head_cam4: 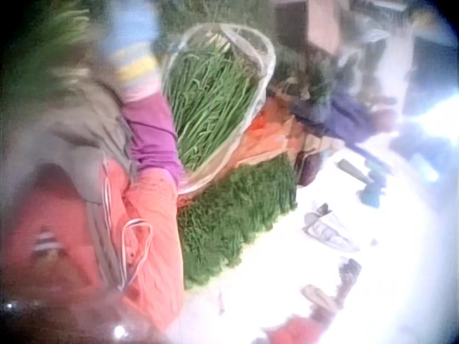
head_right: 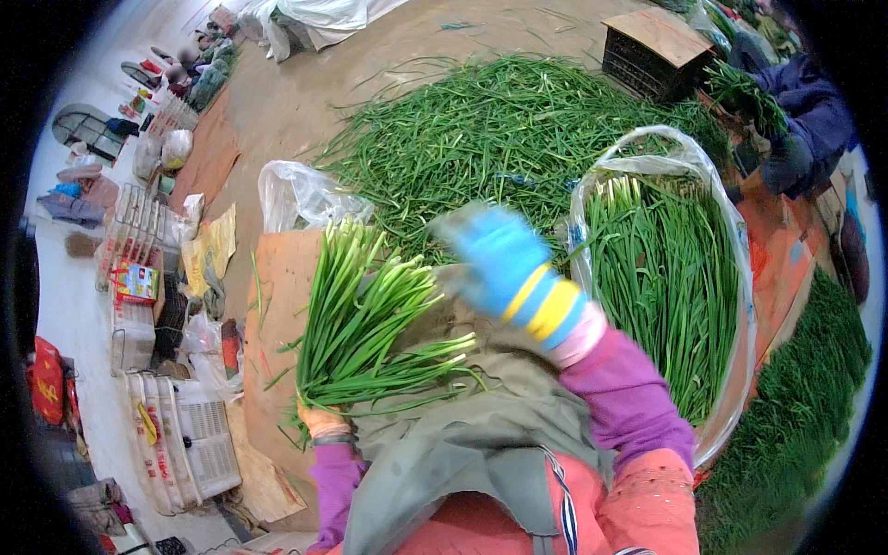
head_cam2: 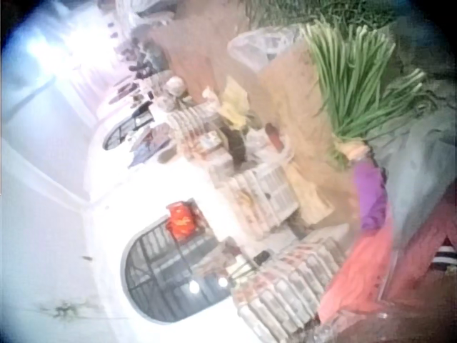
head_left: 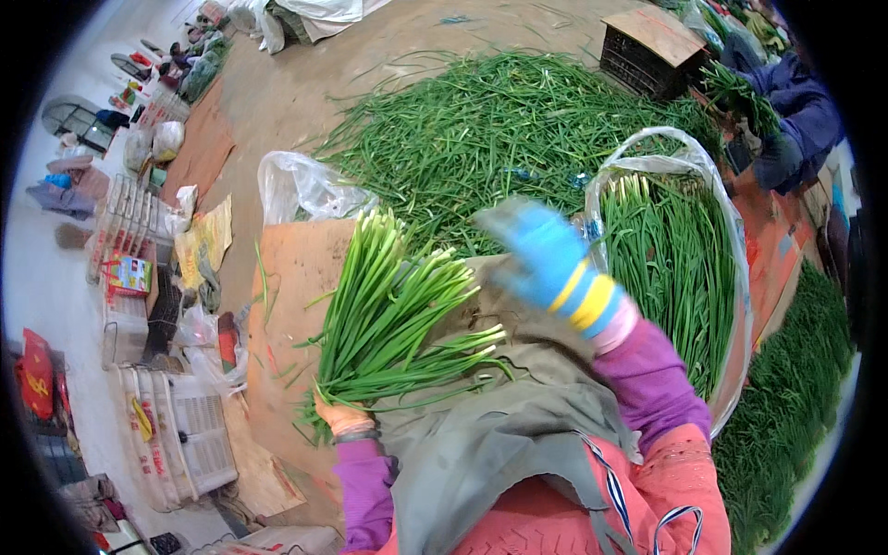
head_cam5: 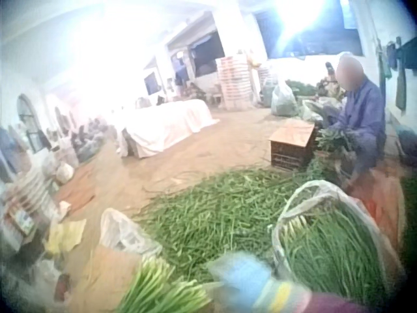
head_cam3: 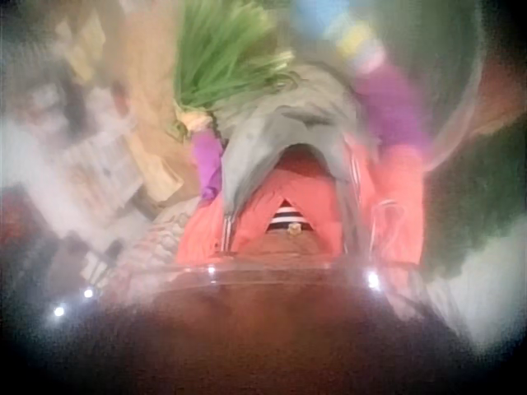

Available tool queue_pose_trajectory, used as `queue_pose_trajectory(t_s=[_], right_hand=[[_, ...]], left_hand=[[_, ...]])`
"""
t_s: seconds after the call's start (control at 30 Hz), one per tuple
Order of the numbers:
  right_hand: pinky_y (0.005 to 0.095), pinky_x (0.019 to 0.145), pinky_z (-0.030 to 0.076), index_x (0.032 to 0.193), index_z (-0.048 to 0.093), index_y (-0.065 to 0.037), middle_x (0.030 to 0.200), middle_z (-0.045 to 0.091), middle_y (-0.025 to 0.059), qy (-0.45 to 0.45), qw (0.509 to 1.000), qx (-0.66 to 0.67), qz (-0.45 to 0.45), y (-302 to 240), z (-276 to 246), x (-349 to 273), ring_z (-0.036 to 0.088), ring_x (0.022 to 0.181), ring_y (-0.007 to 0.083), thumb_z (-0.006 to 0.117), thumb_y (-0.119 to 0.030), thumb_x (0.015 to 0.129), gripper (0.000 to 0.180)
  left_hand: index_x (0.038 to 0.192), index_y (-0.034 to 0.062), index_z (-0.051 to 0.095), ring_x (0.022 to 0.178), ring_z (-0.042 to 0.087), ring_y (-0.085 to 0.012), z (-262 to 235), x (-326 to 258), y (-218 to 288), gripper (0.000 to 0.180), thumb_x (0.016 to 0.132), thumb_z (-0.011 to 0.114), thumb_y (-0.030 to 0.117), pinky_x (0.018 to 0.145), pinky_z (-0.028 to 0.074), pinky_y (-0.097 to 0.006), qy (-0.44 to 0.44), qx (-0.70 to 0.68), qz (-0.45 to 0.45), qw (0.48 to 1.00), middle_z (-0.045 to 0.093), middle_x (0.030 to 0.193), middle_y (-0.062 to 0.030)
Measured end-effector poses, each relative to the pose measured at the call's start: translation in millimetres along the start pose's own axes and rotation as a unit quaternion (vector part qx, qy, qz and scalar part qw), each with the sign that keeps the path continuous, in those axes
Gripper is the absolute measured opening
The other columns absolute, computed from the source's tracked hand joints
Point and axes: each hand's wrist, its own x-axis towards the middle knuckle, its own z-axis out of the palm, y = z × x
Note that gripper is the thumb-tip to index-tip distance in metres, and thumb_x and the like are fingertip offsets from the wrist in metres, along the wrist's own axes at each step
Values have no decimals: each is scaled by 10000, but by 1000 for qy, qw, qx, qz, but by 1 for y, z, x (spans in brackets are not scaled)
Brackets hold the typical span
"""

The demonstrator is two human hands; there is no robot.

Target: The person bundles chives by gathering handfuls of stalks, securing them with a red string, and placing the tied bundles into a plastic-lined bag.

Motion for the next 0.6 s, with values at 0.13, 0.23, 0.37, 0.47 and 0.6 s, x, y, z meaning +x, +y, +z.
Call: queue_pose_trajectory(t_s=[0.13, 0.23, 0.37, 0.47, 0.6], right_hand=[[402, 608, 462, 971, 548, -44, 760, 562, 108, -172, 981, 93, 2, -63, 39, -22, 586, 738, 291, 642, -205, 701, 328], [401, 476, 445, 781, 512, -68, 609, 543, 74, -291, 925, 186, -161, -93, 32, -50, 580, 577, 291, 563, -192, 760, 136], [406, 576, 470, 824, 566, -116, 741, 593, 101, -358, 886, 295, 16, -72, 13, -65, 588, 685, 319, 570, -221, 742, 133], [376, 606, 481, 873, 604, -131, 806, 619, 107, -251, 925, 287, -14, -31, 4, -64, 595, 713, 313, 558, -206, 764, 140], [362, 634, 485, 899, 632, -95, 815, 631, 121, -21, 935, 307, 178, 19, -9, -26, 606, 716, 300, 579, -262, 787, 208]], left_hand=[[1180, 65, 534, 1049, 518, -327, 38, -18, 11, 501, 888, 323, 413, 915, 405, -482, 24, -22, -81, 996, 542, 1198, -121], [1210, 60, 513, 1080, 494, -348, 6, 2, 3, 519, 886, 303, 406, 944, 375, -494, -74, -28, -67, 995, 520, 1229, -138], [1238, 45, 489, 1114, 467, -356, -14, 20, -7, 522, 880, 304, 378, 960, 362, -488, -144, -112, -96, 978, 500, 1253, -150], [1241, 34, 483, 1118, 468, -349, -24, 36, -14, 520, 880, 302, 361, 958, 368, -484, -230, 52, 3, 972, 493, 1262, -152], [1231, 33, 494, 1126, 468, -338, 15, 6, 2, 516, 877, 304, 357, 954, 375, -478, -162, -139, -133, 968, 491, 1263, -151]])
